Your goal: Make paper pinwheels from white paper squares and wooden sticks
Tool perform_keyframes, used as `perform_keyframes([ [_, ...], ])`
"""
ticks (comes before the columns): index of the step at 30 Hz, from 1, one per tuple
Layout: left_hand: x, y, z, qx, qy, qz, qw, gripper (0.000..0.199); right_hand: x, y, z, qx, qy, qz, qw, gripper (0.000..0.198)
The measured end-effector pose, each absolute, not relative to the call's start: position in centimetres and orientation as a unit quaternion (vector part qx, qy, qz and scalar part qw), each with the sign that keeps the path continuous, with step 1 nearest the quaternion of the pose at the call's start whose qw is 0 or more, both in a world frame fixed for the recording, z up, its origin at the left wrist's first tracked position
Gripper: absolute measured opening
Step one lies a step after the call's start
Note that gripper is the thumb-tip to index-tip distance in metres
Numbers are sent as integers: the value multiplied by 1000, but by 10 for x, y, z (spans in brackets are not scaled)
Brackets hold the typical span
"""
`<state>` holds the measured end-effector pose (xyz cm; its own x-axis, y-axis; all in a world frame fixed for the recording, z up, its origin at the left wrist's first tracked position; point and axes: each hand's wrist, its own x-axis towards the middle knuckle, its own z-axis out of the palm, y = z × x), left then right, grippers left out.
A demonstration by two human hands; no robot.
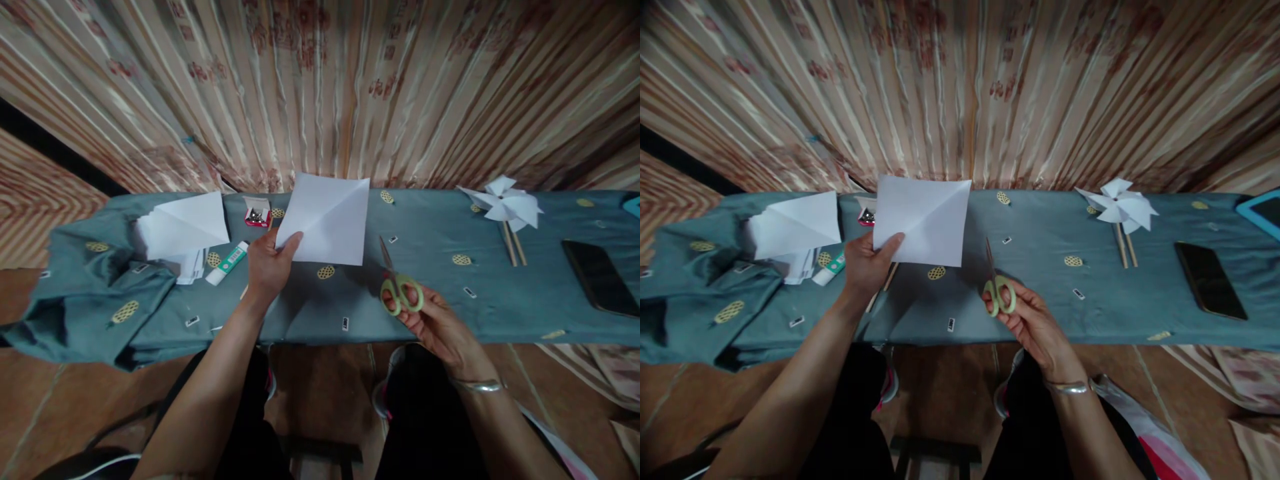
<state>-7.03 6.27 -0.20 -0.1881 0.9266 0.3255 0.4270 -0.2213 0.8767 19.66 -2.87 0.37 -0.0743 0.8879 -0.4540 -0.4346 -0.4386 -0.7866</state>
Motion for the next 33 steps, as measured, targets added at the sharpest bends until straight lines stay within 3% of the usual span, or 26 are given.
perform_keyframes([
  [11, -70, 66, -3, 618, 570, 486, 239, 28, 196, -47, 6, -479, -478, 645, 357, 67],
  [16, -61, 60, 1, 653, 559, 456, 230, 20, 200, -48, 8, -492, -489, 639, 332, 63],
  [23, -58, 60, 0, 723, 549, 397, 134, 13, 207, -41, 6, -512, -451, 598, 420, 49],
  [27, -50, 56, -4, 749, 530, 371, 144, 17, 195, -40, 7, -512, -465, 617, 375, 45],
  [33, -42, 51, -2, 753, 518, 368, 171, 17, 180, -36, 0, -530, -435, 659, 310, 55],
])
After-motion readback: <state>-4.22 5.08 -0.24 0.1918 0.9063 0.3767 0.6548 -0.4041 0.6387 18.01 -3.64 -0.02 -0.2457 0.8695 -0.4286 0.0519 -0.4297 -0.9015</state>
